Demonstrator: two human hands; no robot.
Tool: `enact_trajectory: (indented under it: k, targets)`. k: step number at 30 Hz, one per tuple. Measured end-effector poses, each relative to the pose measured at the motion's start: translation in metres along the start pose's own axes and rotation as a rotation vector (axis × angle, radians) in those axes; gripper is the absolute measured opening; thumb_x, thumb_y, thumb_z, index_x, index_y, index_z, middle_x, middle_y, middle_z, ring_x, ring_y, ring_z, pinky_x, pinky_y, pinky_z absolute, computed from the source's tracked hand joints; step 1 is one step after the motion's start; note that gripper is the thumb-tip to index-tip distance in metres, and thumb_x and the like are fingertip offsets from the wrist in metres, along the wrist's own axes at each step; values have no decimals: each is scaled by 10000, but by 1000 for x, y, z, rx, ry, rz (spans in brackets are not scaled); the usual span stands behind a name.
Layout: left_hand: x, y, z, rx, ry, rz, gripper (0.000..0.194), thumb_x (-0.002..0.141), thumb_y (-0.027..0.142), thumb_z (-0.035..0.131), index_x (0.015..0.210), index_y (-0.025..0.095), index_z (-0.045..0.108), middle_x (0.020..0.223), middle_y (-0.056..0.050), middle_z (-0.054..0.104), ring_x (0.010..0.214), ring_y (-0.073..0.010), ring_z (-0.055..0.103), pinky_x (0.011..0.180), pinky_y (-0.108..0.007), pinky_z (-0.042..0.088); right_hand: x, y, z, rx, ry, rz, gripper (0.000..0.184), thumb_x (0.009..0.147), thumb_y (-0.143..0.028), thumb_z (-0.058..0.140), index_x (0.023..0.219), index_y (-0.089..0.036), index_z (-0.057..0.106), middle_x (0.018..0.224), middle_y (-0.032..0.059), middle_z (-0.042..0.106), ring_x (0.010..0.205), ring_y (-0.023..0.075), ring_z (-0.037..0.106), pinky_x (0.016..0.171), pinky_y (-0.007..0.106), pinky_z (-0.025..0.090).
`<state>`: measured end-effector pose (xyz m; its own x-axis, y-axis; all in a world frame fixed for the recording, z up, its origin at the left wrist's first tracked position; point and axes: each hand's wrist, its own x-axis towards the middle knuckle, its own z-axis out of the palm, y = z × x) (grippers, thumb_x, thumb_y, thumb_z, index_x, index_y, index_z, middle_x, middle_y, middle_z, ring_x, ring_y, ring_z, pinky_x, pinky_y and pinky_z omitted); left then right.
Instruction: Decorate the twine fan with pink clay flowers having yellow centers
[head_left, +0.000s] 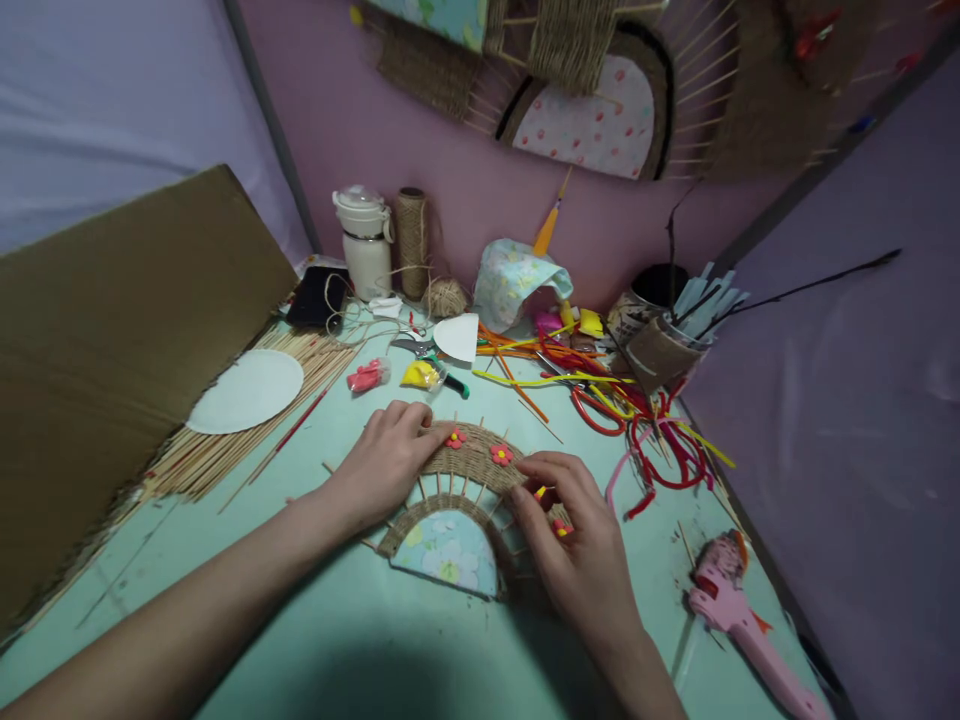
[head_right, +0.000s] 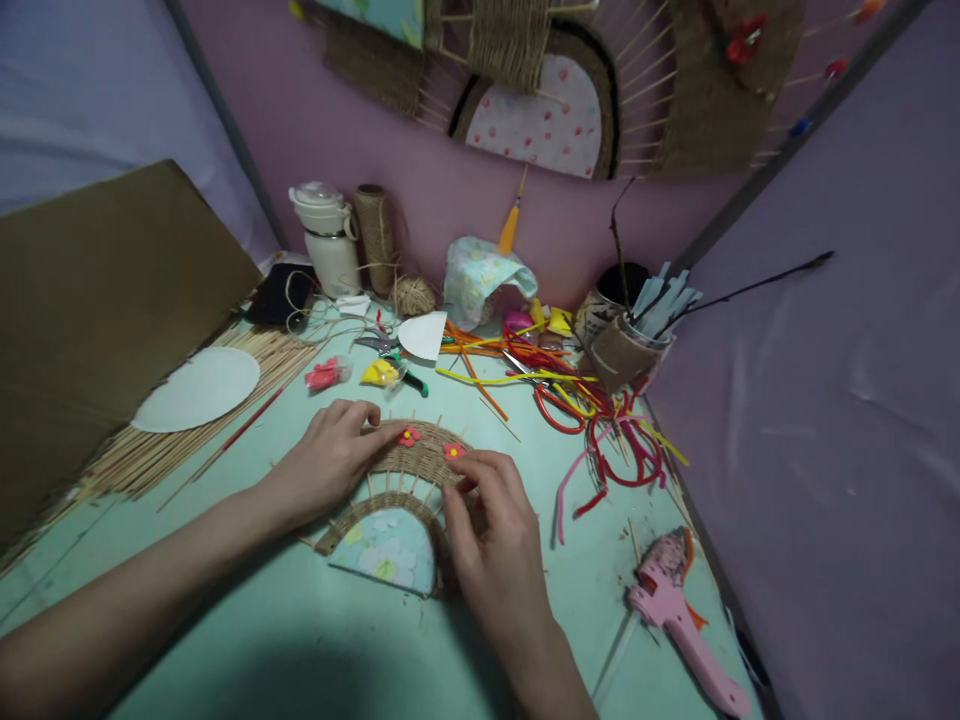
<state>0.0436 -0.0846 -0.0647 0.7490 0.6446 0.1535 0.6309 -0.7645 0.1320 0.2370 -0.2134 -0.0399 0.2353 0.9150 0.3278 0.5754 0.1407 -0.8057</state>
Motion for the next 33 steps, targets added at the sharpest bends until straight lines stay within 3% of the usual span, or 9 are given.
enact_trajectory:
  k: [11,33]
  targets:
    - [0,-3,0,59,-25,42,360,962,292,417,1262,302,616,1064,-117,518,973,-265,419,830,-415,395,-1,0,1,-20,-17,0,159,924,-175,523,1050,-210,614,1083,79,575,864,159,596,723,286,524]
    - [6,1,4,62,-77,54,401,954,232,408,1320,292,560,1096,-119,530,1029,-280,419,843,-415,390,-2,2,4,-48,-78,-4,176,922,-186,524,1070,-213,613,1103,86,587,923,186,614,799,333,533]
